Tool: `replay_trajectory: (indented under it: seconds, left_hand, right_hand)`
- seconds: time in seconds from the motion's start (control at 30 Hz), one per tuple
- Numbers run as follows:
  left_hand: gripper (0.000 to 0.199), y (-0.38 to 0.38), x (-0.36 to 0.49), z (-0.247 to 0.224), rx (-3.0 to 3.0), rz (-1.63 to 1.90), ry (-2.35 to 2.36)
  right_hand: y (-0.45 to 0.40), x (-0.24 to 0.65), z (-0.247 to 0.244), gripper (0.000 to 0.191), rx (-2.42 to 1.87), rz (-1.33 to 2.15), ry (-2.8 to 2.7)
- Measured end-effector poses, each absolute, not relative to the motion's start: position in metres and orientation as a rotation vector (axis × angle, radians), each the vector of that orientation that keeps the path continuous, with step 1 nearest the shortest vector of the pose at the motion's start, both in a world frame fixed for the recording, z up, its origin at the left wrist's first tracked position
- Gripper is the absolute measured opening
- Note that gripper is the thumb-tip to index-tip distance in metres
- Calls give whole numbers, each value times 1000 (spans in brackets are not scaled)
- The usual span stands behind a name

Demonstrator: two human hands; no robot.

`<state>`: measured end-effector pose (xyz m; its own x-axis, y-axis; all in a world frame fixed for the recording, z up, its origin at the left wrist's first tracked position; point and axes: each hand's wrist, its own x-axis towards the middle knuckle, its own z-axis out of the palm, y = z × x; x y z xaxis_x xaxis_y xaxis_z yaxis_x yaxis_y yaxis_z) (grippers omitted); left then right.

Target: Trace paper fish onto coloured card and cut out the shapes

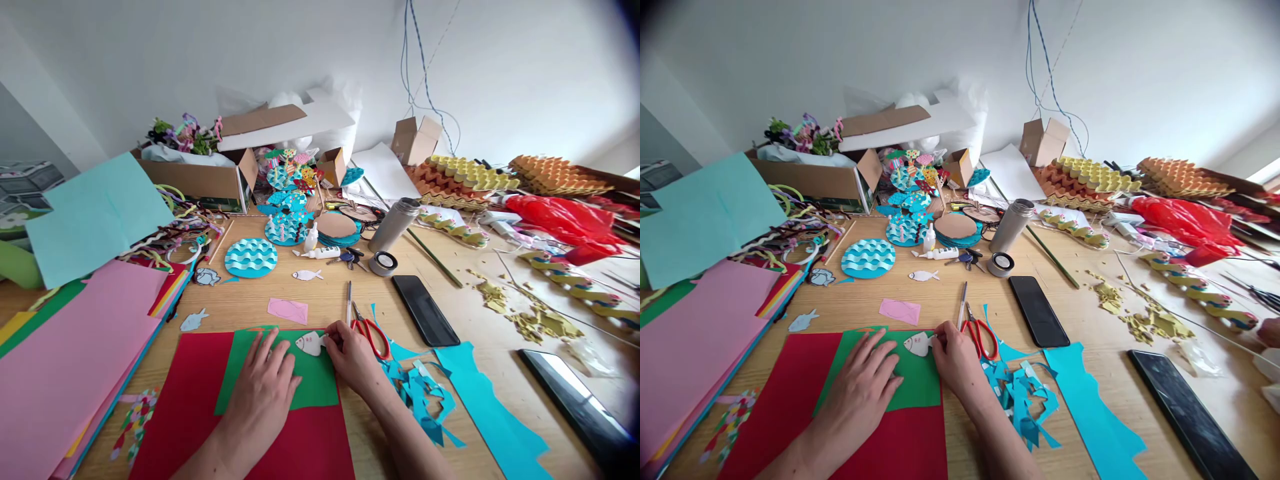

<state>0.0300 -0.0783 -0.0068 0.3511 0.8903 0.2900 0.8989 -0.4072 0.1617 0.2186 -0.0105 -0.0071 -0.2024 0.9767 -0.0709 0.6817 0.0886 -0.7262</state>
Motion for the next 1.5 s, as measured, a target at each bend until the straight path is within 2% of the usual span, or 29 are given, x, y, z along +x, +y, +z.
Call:
replay_trajectory:
  seconds: [0.13, 0.27, 0.47, 0.63, 0.83, 1.1, 1.5]
  left_hand:
    - [36, -80, 37, -7, -2628, -494, -1587]
    - [42, -81, 41, -12, -2680, -427, -1564]
    - [44, -80, 39, -18, -2697, -407, -1587]
    - [43, -79, 38, -16, -2694, -399, -1562]
    - [47, -79, 39, -16, -2684, -308, -1506]
    - [48, -79, 37, -18, -2679, -299, -1487]
    - [48, -80, 40, -20, -2622, -284, -1501]
  right_hand:
    - [-11, 219, -9, 9, -1607, 897, -1940]
    - [-11, 218, -11, 9, -1608, 875, -1953]
    - [-11, 224, -6, 16, -1622, 932, -1937]
    - [-11, 233, 3, 10, -1664, 940, -2034]
    - [-14, 234, 9, 19, -1652, 1019, -2129]
    - [-14, 232, 5, 12, -1653, 915, -2165]
    - [-17, 232, 12, 15, -1648, 882, -2232]
